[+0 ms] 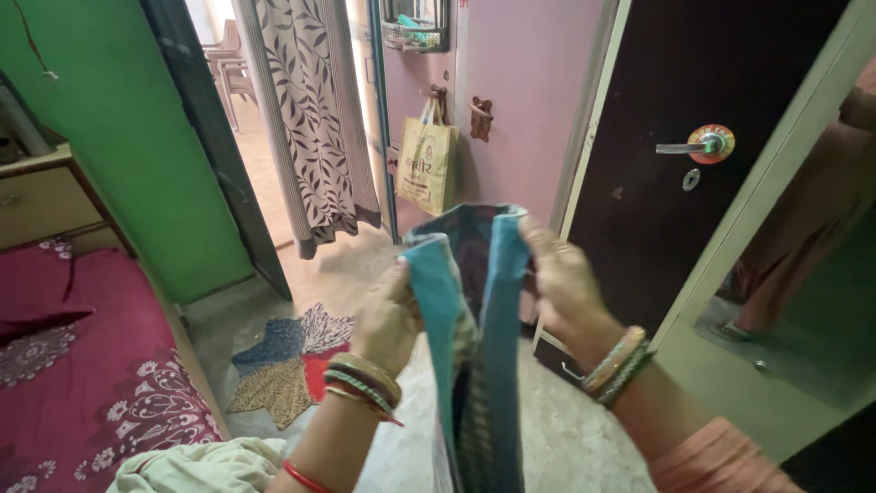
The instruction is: The person wraps toiletry bottles in a cloth on the bed, folds several towels and cloths, and places them into an open backpack along with a steel thermos. They then zip the backpack compartments closed.
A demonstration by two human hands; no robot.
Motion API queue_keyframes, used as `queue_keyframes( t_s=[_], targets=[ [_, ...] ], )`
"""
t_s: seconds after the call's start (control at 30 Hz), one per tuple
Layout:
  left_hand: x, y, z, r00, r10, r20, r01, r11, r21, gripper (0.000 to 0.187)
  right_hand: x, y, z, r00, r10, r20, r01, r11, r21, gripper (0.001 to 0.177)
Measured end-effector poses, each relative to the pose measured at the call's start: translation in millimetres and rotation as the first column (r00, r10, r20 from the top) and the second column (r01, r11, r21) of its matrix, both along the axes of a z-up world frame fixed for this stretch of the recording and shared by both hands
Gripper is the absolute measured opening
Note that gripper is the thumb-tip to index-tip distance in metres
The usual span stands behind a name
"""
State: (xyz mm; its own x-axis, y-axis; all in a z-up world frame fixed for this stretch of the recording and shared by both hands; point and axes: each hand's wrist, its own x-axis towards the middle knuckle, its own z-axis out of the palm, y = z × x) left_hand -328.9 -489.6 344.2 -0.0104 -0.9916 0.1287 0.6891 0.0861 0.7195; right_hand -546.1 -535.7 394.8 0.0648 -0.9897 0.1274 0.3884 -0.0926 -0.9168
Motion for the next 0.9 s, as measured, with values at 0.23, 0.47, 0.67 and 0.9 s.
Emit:
queue_keyframes(
  t_s=[0.23, 0.47, 0.67, 0.9],
  targets=[
    [-30, 2, -26, 0.975, -0.133, -0.178, 0.110, 0.985, -0.133, 0.040, 54, 54, -15, 0.906, -0.134, -0.401, -0.066, 0.892, -0.448, 0.028],
    [-31, 15, -18, 0.978, -0.034, -0.205, 0.048, 0.997, 0.068, 0.048, 64, 62, -27, 0.733, -0.416, -0.538, -0.044, 0.760, -0.649, 0.031],
    [-33, 21, 1, 0.985, 0.024, -0.168, -0.031, 0.999, -0.039, 0.042, 62, 40, -27, 0.848, -0.203, -0.489, -0.035, 0.900, -0.435, 0.021],
    [-18, 13, 7, 0.151, 0.901, 0.406, -0.429, 0.430, -0.794, 0.061, 46, 16, -15, 0.900, 0.424, 0.104, -0.418, 0.906, -0.076, 0.022]
  ],
)
